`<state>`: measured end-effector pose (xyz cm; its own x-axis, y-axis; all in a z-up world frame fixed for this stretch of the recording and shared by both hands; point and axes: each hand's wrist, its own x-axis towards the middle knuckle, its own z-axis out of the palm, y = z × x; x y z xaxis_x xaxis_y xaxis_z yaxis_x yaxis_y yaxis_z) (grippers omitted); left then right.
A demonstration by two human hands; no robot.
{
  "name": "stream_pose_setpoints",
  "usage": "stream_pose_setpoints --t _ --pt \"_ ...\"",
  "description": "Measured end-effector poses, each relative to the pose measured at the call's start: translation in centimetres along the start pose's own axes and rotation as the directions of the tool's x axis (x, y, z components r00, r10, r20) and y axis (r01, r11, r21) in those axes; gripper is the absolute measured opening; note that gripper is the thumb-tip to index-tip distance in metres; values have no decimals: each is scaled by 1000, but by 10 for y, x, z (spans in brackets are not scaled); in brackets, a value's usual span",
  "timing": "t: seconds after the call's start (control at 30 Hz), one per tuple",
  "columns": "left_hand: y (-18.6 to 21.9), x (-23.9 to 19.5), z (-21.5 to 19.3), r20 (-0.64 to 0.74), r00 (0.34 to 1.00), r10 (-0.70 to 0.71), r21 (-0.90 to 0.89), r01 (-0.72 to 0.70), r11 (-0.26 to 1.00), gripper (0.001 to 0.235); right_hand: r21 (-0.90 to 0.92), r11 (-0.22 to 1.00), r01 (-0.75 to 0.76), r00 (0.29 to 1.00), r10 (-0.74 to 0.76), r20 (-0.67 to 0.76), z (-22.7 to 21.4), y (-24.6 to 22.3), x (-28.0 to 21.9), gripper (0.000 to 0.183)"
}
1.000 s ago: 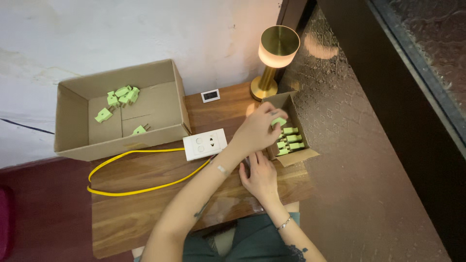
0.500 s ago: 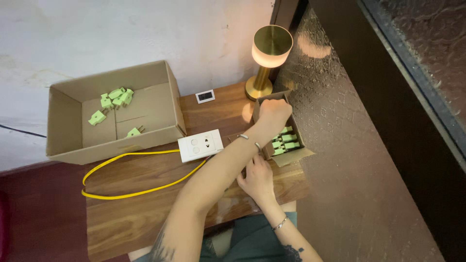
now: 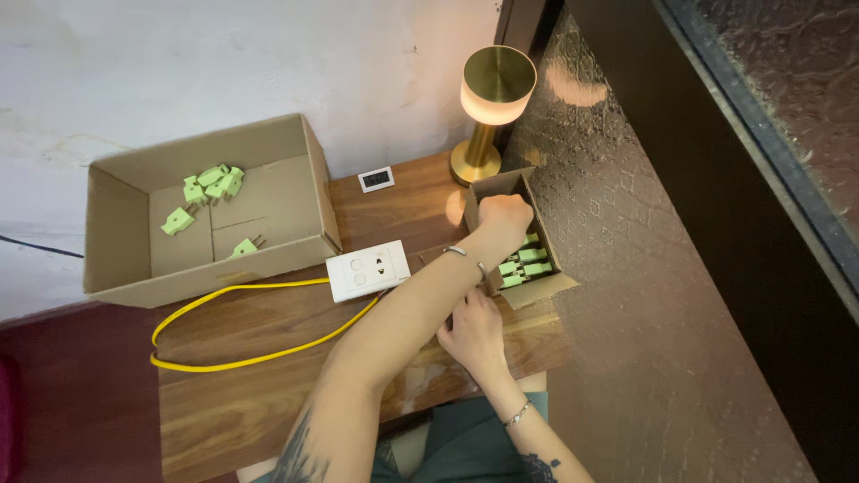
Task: The person assembles a green electrical plug by hand, using a screwdriver to tighten screws on the terminals. They connect a yellow cable to the plug, secure the internal components, and close the plug casing.
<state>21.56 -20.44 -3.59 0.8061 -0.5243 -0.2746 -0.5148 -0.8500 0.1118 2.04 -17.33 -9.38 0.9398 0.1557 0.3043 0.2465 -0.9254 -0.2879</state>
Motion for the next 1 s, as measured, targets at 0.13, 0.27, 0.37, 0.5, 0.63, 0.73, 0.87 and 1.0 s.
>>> stream_pose_setpoints --t 0.13,0.27,0.37,0.5,0.63,0.73,0.87,1.0 --pt "2 -12 -12 20 996 91 17 -91 996 17 -10 999 -31 1000 31 0 3 -1 -2 33" --pt "-4 1 1 57 996 72 12 -73 997 15 -34 999 19 1000 -19 -24 -4 -3 0 34" --pt "-8 7 8 66 995 80 9 -81 997 11 -14 1000 7 1000 -7 27 -6 -3 2 37" --pt "-7 3 13 15 996 87 69 -88 994 13 18 1000 -25 998 24 57 -14 -7 4 35" --pt "-12 18 22 23 997 68 -5 -68 998 12 1 1000 -21 998 21 55 -15 -9 6 36" --pt "-15 15 12 25 997 79 23 -80 997 10 -7 1000 -13 1000 13 25 -23 -13 8 35" --pt "-22 18 11 55 995 80 -41 -78 996 7 3 1000 -1 1000 1 -5 -25 -13 10 32" --pt "-24 6 3 -15 994 109 -14 -109 994 8 15 1000 -9 1000 9 1 -26 -15 10 26"
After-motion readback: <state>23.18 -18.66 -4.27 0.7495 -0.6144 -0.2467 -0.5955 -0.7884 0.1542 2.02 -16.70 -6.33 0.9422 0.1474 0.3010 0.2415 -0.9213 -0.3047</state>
